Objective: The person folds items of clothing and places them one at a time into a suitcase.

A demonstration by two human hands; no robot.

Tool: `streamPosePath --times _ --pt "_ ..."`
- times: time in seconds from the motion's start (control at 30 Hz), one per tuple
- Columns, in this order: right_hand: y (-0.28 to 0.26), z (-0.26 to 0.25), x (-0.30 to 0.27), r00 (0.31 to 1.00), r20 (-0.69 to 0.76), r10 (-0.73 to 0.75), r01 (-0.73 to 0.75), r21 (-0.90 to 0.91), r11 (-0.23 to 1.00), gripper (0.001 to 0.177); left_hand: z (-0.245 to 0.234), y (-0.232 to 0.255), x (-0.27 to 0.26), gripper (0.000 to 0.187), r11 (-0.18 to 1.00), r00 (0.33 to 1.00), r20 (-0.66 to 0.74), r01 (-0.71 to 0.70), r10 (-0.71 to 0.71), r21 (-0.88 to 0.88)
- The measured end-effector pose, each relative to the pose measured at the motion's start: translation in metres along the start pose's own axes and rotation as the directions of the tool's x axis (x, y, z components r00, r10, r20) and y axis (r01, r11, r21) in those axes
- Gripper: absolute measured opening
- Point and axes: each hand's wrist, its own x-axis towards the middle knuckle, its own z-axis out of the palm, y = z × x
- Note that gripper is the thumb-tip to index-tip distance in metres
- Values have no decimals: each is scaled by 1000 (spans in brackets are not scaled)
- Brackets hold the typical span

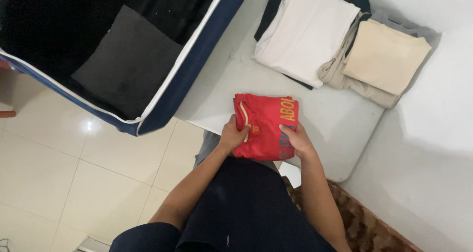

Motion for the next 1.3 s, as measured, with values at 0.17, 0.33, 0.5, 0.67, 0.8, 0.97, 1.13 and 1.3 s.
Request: streamPosePath --times 0.17,0.33,0.5,0.67,0.8,0.97,1.13,1.3 --pt "-45 18 -30 985 -19 -172 172 203 964 44 -56 68 6 54 994 997 -24 -80 79 -77" --pt "-113 91 -61 960 -75 -269 277 379 883 51 -176 144 11 50 957 957 -62 -287 285 -32" --pt "-167 210 -74 928 85 -364 282 480 831 50 -320 171 31 50 923 914 -138 -368 381 113" --pt "-167 340 -46 885 223 -409 236 541 807 57 -428 155 88 43 878 934 -75 -299 351 374" --pt "-166 404 -30 741 149 -654 664 -22 747 65 -475 111 130 41 895 990 33 -140 139 423" --pt "-188 430 -41 719 214 -661 649 -546 529 111 -473 57 164 41 903 992 126 -54 0 426" --pt "-200 433 -56 760 338 -556 536 -810 240 94 -466 56 168 45 924 988 150 -89 34 371" --pt "-195 440 -75 845 312 -433 346 -938 -2 78 -458 58 167 52 855 966 231 -217 117 472"
